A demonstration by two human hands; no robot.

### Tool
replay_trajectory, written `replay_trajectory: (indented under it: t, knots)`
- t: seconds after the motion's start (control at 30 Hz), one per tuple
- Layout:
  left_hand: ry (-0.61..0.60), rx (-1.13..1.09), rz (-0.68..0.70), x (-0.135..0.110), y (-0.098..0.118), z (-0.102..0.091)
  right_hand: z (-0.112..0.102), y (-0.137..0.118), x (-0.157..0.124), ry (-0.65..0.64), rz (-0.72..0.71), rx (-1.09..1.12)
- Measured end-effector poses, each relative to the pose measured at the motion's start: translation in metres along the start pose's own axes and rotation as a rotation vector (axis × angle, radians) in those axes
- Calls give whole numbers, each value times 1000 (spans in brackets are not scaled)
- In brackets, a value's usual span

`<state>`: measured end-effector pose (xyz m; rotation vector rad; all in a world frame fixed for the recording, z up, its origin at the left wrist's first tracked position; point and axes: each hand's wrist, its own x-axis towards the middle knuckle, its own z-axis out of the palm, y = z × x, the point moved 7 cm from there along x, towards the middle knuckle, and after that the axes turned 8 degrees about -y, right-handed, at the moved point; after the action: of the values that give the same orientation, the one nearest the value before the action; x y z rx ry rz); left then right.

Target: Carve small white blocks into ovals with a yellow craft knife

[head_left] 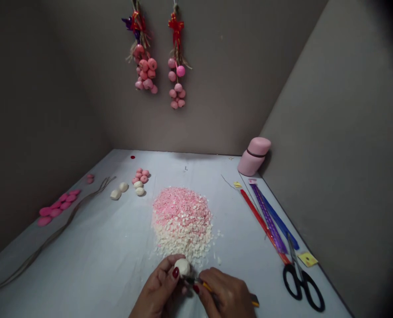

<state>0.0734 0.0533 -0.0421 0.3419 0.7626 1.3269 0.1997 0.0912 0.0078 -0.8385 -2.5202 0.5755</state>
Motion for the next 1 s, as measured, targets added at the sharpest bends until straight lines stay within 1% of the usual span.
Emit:
replay_trajectory:
  t: [0.2, 0.33, 0.43, 0.63, 0.7, 0.73, 0.77, 0.8, 0.9, 1.0]
  knots:
    - [-61, -25, -14, 2, -5, 4, -2, 1, 1, 22, 5, 15]
    - [-97, 122, 28, 0, 2, 6, -4, -1, 1, 35, 9, -1]
    - [-93, 238, 73, 0, 6, 2, -4, 0, 0, 35, 30, 2]
    - [-101, 338, 118, -1, 6, -1, -1, 6, 1, 21, 79, 14]
    - [-106, 357, 116, -3, 7, 2, -6, 15, 2, 31, 137, 4]
    - [-102, 361, 111, -4, 8, 4, -10, 20, 3, 40, 189, -2]
    - [-91, 362, 108, -4, 9, 6, -14, 26, 3, 59, 248, 12]
    - [-76, 361, 108, -5, 10, 7, -17, 28, 3, 71, 270, 37]
    - [-30, 323, 118, -5, 12, 6, -18, 21, 3, 59, 188, 97]
    - [-13, 275, 123, -3, 12, 3, -13, 9, 2, 61, 94, 115]
